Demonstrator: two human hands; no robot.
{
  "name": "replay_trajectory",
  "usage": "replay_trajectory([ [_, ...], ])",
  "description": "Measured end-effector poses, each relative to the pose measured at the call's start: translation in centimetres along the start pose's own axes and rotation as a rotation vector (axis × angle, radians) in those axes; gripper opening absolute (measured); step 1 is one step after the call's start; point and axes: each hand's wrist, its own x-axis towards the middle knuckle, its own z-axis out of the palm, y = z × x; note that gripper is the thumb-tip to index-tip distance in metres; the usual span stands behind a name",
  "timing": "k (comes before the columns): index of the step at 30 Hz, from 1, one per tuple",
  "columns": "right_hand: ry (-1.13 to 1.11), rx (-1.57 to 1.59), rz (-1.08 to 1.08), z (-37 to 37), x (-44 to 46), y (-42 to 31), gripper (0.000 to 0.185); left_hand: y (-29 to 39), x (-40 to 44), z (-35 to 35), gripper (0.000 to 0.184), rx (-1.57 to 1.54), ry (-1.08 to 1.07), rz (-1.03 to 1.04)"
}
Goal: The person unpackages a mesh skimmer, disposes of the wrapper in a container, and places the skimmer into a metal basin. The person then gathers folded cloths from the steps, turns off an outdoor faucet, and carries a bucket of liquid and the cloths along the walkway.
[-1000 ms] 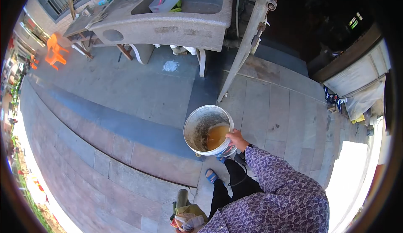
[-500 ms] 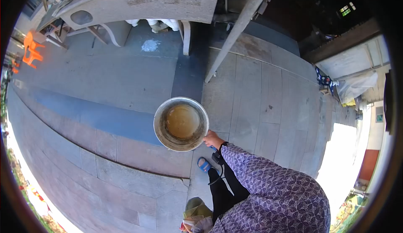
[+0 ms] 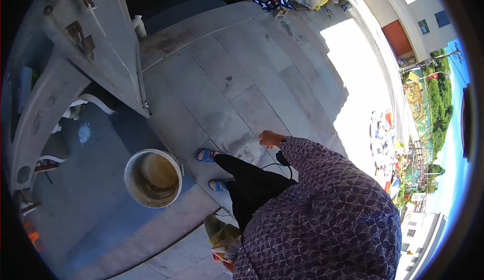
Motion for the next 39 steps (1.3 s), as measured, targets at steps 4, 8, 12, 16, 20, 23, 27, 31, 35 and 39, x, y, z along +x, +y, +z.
replay_trajectory([
  [4,0.026,-0.056,0.266,-2.0,-4.0,7.7,0.049,2.6,2.2,-1.7,0.06,0.099,-0.036,0.085],
  [8,0.073,0.191,0.221,0.2,-5.7,11.9,0.048,5.7,3.6,-2.1,0.058,0.176,-0.075,0.151],
  [12,-0.086,0.187,0.199,0.8,-5.5,10.1,0.048,9.8,4.6,-2.2,0.057,0.242,-0.1,0.231],
  [16,-0.069,0.253,0.031,-2.0,-7.1,6.3,0.05,15.1,5.2,-1.3,0.055,0.287,-0.13,0.311],
  [20,0.012,0.357,-0.096,-4.6,-6.1,5.3,0.036,20.0,5.2,-0.4,0.054,0.331,-0.147,0.378],
  [23,0.073,0.382,-0.126,-6.8,-6.3,5.1,0.027,22.8,5.0,0.3,0.053,0.37,-0.158,0.405],
  [27,0.109,0.437,-0.122,-8.6,-5.4,6.5,0.029,26.1,5.3,0.5,0.051,0.406,-0.162,0.434],
  [31,0.048,0.404,-0.05,-9.6,-3.0,7.5,0.033,28.3,5.7,1.3,0.05,0.438,-0.16,0.435],
  [35,0.021,0.408,0.035,-11.1,-2.3,7.0,0.034,30.1,6.2,1.5,0.049,0.462,-0.153,0.438],
  [39,0.015,0.371,0.006,-13.1,-2.6,5.9,0.031,31.8,6.6,1.4,0.047,0.476,-0.146,0.449],
])
